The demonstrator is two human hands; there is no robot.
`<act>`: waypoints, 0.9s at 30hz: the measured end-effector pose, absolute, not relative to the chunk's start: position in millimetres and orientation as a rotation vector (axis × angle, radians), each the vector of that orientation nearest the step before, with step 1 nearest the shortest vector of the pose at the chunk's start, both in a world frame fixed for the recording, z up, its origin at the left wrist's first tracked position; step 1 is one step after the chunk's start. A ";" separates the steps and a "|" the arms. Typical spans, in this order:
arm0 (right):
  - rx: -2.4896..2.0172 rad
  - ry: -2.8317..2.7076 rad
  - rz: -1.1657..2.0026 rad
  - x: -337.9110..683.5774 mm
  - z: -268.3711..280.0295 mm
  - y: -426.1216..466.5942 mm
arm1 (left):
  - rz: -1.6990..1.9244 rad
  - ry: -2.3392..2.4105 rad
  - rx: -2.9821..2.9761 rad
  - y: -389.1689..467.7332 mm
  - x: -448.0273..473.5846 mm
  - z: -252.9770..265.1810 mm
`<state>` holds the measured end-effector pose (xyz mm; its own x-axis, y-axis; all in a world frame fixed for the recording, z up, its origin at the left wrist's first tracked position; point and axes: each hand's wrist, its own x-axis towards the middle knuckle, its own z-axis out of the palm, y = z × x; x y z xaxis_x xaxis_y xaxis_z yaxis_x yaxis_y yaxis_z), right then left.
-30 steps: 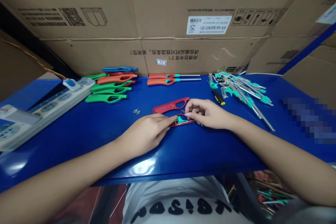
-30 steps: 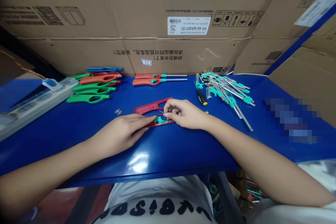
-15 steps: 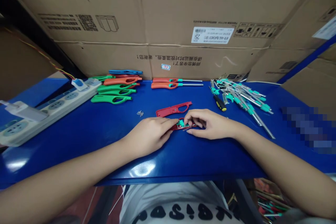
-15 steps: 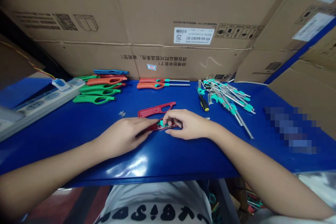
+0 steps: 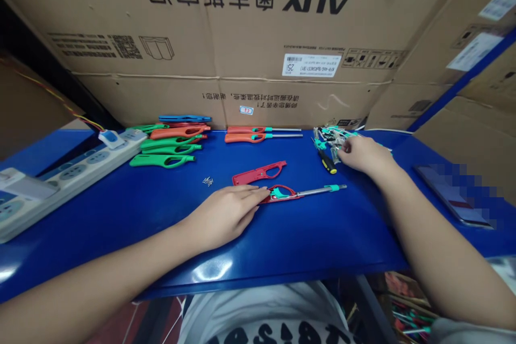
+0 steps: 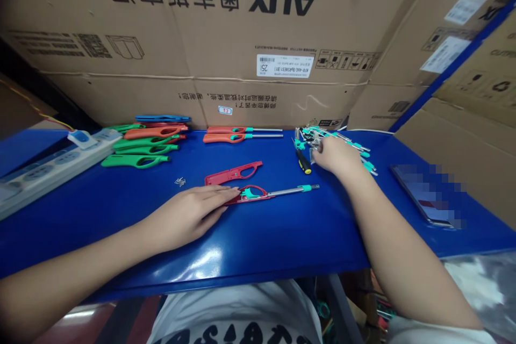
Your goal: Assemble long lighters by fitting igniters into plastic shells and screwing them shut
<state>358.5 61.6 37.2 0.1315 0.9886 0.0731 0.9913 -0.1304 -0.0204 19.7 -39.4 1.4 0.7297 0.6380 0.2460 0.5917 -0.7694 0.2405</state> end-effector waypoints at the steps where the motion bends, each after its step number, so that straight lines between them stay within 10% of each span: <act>1: -2.358 -2.035 -0.040 360.7 35.9 63.6 | 0.468 0.983 2.785 -39.1 19.8 1.0; 13: -1.788 -2.145 -0.143 337.0 32.6 51.9 | 0.735 1.034 2.682 -40.4 21.3 1.8; 27: -0.767 -2.333 0.640 258.5 5.3 -13.6 | 0.785 0.993 2.626 -38.3 24.9 2.8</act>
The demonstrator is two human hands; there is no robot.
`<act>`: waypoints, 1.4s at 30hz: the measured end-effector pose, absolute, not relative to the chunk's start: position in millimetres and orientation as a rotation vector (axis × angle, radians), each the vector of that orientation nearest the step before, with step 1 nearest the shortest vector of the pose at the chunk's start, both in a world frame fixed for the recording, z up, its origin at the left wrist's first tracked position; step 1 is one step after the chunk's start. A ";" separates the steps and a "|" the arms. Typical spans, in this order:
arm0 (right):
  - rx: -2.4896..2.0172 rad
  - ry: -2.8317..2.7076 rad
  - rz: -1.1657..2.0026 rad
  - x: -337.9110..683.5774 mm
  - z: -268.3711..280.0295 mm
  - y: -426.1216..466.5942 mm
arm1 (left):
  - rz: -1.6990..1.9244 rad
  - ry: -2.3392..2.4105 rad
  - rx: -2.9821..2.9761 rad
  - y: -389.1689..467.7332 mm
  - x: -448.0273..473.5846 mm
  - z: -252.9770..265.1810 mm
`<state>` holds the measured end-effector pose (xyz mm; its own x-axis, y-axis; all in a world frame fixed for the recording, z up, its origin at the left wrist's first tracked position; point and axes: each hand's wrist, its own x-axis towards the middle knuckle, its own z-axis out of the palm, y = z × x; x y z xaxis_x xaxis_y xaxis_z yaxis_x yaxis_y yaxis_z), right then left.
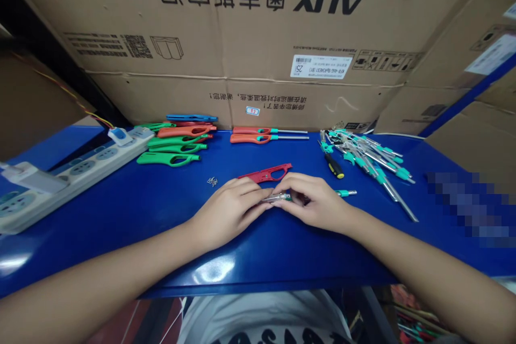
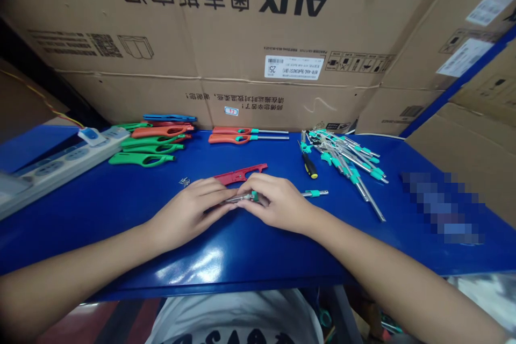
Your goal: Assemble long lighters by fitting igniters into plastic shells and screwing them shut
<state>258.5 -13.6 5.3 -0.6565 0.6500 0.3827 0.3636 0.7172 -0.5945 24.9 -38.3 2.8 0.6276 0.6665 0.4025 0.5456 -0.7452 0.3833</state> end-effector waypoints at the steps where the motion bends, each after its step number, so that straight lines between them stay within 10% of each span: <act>1: -0.757 -2.285 0.681 259.0 4.8 -12.7 | 0.786 0.980 2.591 -38.8 25.0 3.6; 19: -0.906 -2.618 0.623 274.6 12.0 -3.5 | 0.876 1.011 1.664 -34.9 26.9 -0.2; 42: -0.934 -1.959 1.601 270.7 -5.1 9.0 | 0.866 1.010 1.632 -33.4 32.4 -1.0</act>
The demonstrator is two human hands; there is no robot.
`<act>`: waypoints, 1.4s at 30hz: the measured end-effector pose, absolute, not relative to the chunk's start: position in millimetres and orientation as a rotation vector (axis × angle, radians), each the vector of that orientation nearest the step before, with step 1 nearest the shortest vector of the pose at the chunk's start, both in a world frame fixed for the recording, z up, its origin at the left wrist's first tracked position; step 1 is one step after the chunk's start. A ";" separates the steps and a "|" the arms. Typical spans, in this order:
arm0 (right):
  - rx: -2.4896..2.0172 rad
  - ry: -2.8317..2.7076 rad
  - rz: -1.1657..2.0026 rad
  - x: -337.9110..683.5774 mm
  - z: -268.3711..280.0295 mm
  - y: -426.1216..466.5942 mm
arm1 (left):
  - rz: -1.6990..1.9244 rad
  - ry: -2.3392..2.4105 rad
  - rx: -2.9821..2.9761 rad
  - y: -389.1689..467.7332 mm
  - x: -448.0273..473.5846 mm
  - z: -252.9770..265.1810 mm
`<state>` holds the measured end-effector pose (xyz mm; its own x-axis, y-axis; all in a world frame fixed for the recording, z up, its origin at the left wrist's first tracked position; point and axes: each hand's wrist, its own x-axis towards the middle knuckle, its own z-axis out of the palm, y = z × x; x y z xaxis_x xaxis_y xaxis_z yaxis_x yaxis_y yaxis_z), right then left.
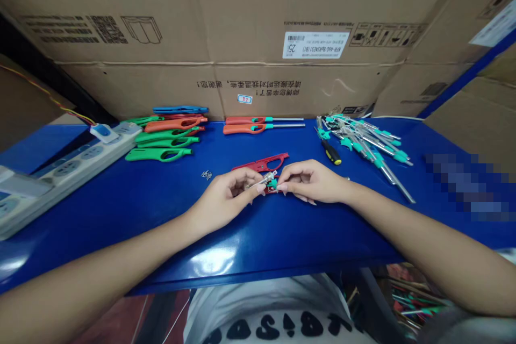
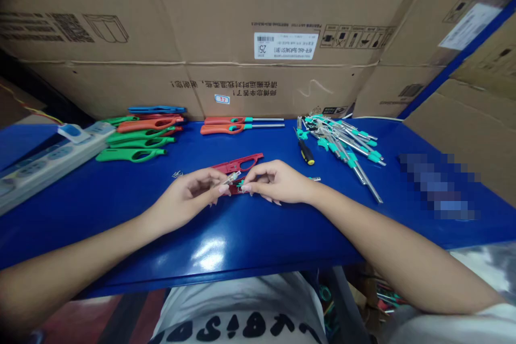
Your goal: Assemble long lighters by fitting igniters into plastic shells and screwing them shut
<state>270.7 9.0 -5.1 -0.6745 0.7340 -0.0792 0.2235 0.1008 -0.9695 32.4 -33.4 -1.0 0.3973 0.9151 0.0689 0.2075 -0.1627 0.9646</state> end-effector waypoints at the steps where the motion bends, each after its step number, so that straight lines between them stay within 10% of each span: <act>1: -0.920 -1.950 1.611 271.2 -5.2 9.9 | 0.866 1.015 1.623 -33.4 32.5 -1.9; 42: -0.758 -2.046 1.438 274.4 -5.8 18.5 | 0.795 1.106 1.654 -31.4 29.7 -9.5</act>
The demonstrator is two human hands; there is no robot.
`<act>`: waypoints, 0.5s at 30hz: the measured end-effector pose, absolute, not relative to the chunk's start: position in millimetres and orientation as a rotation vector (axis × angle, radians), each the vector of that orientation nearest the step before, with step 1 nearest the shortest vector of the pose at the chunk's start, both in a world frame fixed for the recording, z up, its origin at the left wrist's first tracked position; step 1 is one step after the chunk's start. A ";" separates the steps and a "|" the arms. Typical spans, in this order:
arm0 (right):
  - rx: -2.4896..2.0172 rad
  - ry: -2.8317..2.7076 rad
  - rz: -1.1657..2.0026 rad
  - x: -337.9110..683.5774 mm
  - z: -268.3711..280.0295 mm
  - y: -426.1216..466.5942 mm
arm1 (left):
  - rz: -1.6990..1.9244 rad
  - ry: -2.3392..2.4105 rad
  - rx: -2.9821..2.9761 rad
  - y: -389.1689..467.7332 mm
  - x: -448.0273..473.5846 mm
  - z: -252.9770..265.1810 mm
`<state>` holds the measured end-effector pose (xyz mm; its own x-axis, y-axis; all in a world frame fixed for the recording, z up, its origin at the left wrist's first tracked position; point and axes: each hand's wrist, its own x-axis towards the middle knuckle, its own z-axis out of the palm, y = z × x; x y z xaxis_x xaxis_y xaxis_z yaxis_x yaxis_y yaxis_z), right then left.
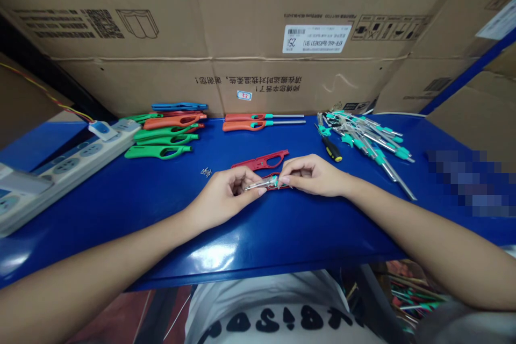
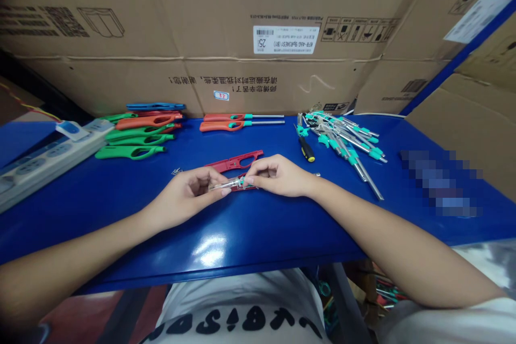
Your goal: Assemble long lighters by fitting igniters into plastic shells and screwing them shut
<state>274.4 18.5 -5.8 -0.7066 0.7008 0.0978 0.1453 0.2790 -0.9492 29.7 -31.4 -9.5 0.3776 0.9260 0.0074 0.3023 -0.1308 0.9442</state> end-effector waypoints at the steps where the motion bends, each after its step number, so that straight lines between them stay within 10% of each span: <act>1: -0.755 -2.045 1.439 274.5 -5.9 18.6 | 0.793 1.108 1.658 -31.4 29.7 -9.3; 15: -0.778 -2.043 1.469 273.3 -5.1 18.0 | 0.784 1.114 1.682 -32.0 29.5 -9.9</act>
